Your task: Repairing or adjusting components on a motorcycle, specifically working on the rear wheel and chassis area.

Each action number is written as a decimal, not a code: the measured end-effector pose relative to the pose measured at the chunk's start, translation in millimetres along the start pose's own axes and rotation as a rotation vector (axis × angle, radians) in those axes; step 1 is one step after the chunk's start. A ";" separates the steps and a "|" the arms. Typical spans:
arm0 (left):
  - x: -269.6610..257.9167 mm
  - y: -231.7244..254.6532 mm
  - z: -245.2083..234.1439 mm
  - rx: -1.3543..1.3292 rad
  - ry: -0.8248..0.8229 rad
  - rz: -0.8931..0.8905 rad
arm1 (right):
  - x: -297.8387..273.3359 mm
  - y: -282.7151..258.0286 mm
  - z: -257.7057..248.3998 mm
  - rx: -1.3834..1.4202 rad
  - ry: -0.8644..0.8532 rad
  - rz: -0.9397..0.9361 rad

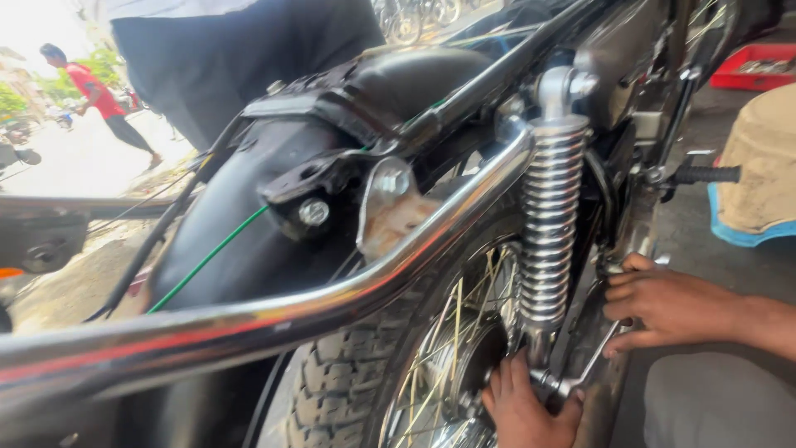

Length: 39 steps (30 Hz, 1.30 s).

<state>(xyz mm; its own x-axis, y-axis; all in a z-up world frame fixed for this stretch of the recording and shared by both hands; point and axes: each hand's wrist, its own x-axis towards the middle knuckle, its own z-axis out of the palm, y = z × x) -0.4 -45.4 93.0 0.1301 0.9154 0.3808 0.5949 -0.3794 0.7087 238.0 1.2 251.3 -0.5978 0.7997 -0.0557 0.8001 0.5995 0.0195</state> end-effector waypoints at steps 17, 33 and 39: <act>5.0 -11.6 20.8 0.033 0.100 0.096 | 41.0 -4.5 -34.0 -0.296 0.750 -0.690; 1.3 7.2 -2.4 -0.032 0.043 0.010 | -0.2 -10.8 -29.2 -0.134 0.148 -0.242; 4.0 -5.7 9.0 0.024 -0.004 -0.027 | 13.1 -41.3 -48.4 -0.338 0.128 -0.287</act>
<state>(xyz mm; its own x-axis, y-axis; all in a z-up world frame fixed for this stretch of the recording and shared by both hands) 3.9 -38.4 85.1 0.1169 0.9257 0.3597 0.6172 -0.3515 0.7039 194.8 -11.5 298.0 -0.8109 0.5849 0.0173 0.5534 0.7570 0.3475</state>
